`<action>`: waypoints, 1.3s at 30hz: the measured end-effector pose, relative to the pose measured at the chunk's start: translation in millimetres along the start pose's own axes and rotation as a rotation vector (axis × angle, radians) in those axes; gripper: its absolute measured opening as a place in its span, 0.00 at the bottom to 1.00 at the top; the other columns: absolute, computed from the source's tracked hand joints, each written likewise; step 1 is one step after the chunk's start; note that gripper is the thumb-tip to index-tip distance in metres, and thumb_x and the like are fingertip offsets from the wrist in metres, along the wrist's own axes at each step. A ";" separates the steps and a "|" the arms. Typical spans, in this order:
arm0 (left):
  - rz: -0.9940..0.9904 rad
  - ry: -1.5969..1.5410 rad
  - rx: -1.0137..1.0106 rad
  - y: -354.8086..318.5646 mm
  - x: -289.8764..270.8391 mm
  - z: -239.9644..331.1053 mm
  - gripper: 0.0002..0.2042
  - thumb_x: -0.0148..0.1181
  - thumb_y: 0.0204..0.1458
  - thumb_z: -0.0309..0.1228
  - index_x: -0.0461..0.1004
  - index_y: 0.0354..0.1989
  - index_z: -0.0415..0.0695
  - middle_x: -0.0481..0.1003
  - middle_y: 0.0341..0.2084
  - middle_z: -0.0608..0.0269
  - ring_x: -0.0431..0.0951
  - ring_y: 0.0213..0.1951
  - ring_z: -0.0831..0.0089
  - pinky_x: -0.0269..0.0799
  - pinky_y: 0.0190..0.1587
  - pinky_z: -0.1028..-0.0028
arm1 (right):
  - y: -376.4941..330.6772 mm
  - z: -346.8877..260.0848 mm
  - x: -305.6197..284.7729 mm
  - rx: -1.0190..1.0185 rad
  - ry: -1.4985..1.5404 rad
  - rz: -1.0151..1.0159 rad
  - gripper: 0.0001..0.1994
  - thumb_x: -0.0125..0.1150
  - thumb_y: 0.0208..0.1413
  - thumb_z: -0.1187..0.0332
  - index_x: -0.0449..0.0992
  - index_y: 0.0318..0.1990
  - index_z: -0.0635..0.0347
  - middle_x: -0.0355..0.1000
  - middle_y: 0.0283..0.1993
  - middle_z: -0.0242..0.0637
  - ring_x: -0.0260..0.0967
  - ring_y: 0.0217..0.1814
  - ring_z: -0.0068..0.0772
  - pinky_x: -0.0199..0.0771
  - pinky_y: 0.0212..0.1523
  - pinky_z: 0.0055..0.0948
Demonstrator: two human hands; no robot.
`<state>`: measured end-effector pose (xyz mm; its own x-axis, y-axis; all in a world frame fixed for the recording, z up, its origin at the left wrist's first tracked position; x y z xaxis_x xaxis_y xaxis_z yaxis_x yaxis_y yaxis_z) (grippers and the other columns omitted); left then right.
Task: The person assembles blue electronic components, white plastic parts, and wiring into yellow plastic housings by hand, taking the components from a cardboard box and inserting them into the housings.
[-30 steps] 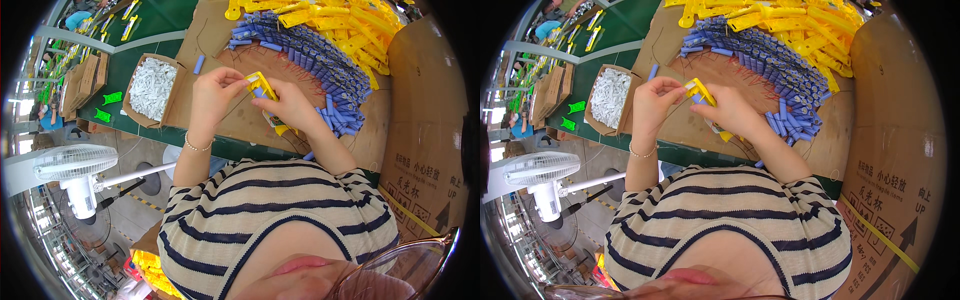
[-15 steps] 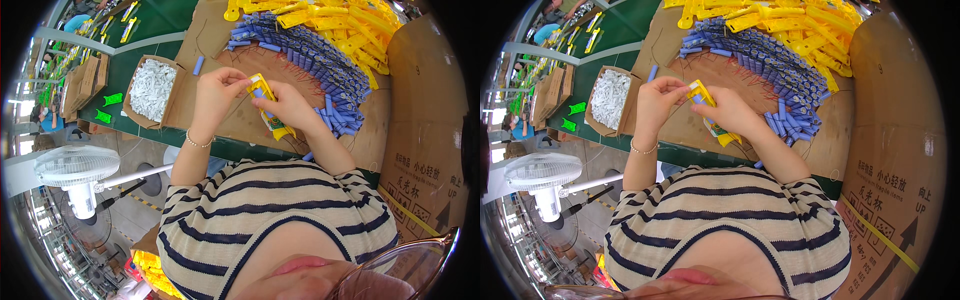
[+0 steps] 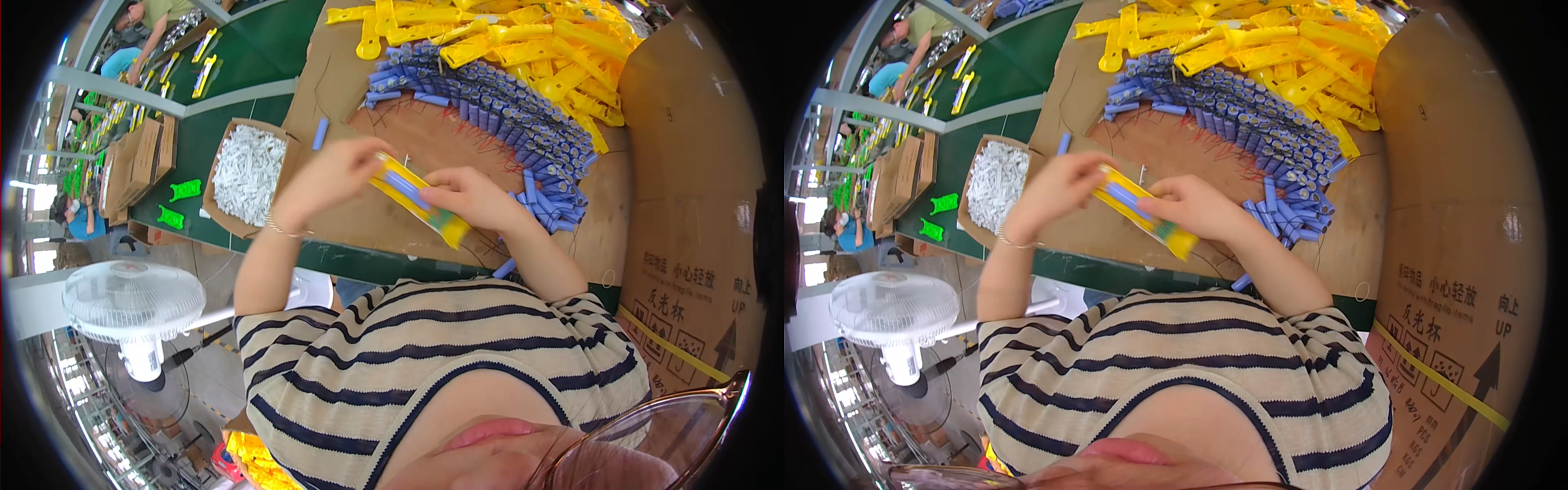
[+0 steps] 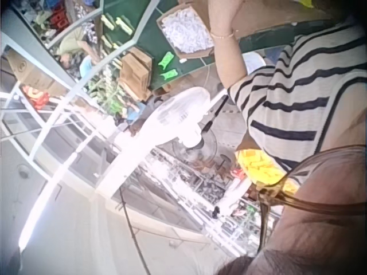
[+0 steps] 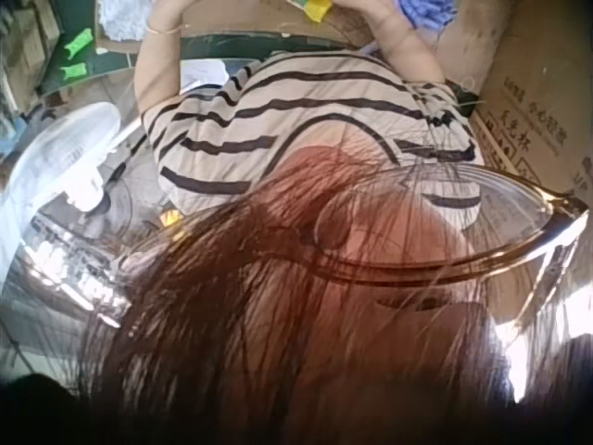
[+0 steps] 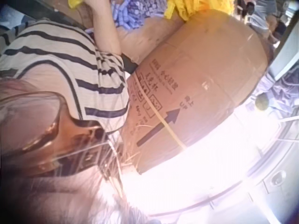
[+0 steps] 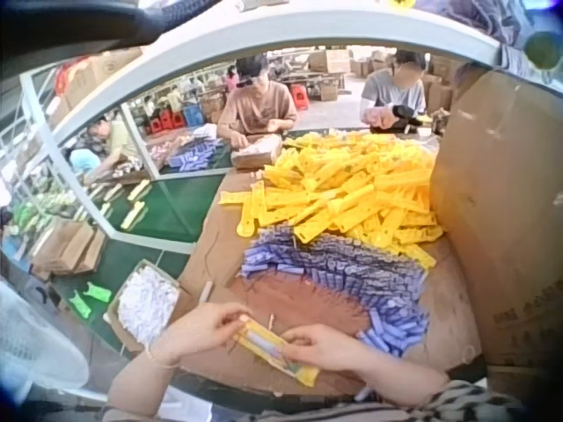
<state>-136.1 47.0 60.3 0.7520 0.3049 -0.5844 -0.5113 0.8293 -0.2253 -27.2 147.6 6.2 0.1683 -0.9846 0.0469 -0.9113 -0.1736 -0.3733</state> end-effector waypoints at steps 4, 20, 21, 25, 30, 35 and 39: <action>0.399 -0.346 -0.254 20.8 -135.2 -102.6 0.13 0.50 0.50 0.24 0.71 0.46 0.38 0.75 0.34 0.59 0.77 0.29 0.74 0.76 0.28 0.77 | -39.4 -28.2 -51.6 -0.227 -0.053 0.371 0.16 0.56 0.55 0.71 0.70 0.51 0.67 0.75 0.39 0.40 0.72 0.41 0.24 0.72 0.41 0.23; 1.142 -0.652 -0.704 73.3 -282.3 -420.4 0.12 0.46 0.53 0.23 0.70 0.41 0.29 0.71 0.36 0.44 0.77 0.29 0.58 0.78 0.23 0.68 | 5.8 -172.9 -247.4 -0.339 -1.098 0.942 0.13 0.55 0.54 0.71 0.73 0.47 0.62 0.74 0.44 0.43 0.73 0.44 0.35 0.71 0.46 0.29; 1.019 -0.673 -0.700 76.2 -280.3 -419.6 0.13 0.45 0.53 0.25 0.70 0.42 0.30 0.71 0.36 0.44 0.77 0.28 0.58 0.77 0.22 0.67 | 34.7 -179.2 -266.2 -0.383 -1.259 0.956 0.15 0.55 0.53 0.71 0.73 0.49 0.59 0.74 0.45 0.43 0.72 0.46 0.39 0.71 0.47 0.32; 1.011 0.573 -0.357 50.7 -281.6 -267.4 0.22 0.49 0.54 0.34 0.59 0.56 0.37 0.74 0.34 0.41 0.76 0.33 0.49 0.72 0.37 0.60 | 166.1 -170.9 -304.3 -0.324 -1.560 0.793 0.19 0.50 0.53 0.71 0.69 0.54 0.50 0.69 0.52 0.42 0.68 0.53 0.42 0.68 0.52 0.39; 0.830 0.327 -0.060 0.2 -169.1 -81.4 0.25 0.54 0.51 0.25 0.59 0.60 0.44 0.69 0.39 0.51 0.69 0.27 0.70 0.69 0.34 0.72 | 231.1 -134.6 -303.2 -0.223 -2.000 0.677 0.16 0.49 0.55 0.69 0.68 0.52 0.48 0.71 0.45 0.33 0.67 0.54 0.38 0.65 0.53 0.39; 0.665 0.335 0.181 -57.3 -104.9 -25.2 0.25 0.57 0.46 0.18 0.64 0.56 0.40 0.68 0.39 0.58 0.69 0.27 0.75 0.68 0.35 0.76 | 220.9 -164.0 -295.0 -0.194 -1.814 0.833 0.20 0.52 0.53 0.64 0.65 0.55 0.53 0.71 0.45 0.40 0.70 0.48 0.42 0.70 0.48 0.40; 0.665 0.213 0.229 -70.2 -100.3 -15.2 0.22 0.57 0.46 0.19 0.66 0.52 0.39 0.69 0.38 0.55 0.69 0.28 0.71 0.68 0.35 0.75 | 135.2 -227.6 -276.7 -0.508 -0.967 0.882 0.29 0.57 0.50 0.54 0.62 0.57 0.61 0.68 0.54 0.48 0.70 0.50 0.45 0.69 0.50 0.43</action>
<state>-181.9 -48.8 122.9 0.2042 0.6993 -0.6850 -0.7141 0.5850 0.3844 -282.5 392.0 153.6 -0.5240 -0.4044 -0.7496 -0.8506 0.2935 0.4362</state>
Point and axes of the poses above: each hand's wrist, its own y-axis towards the middle knuckle, its own x-axis out of the palm, z = x × y, the point moved 9 cm from there along y, towards the middle knuckle
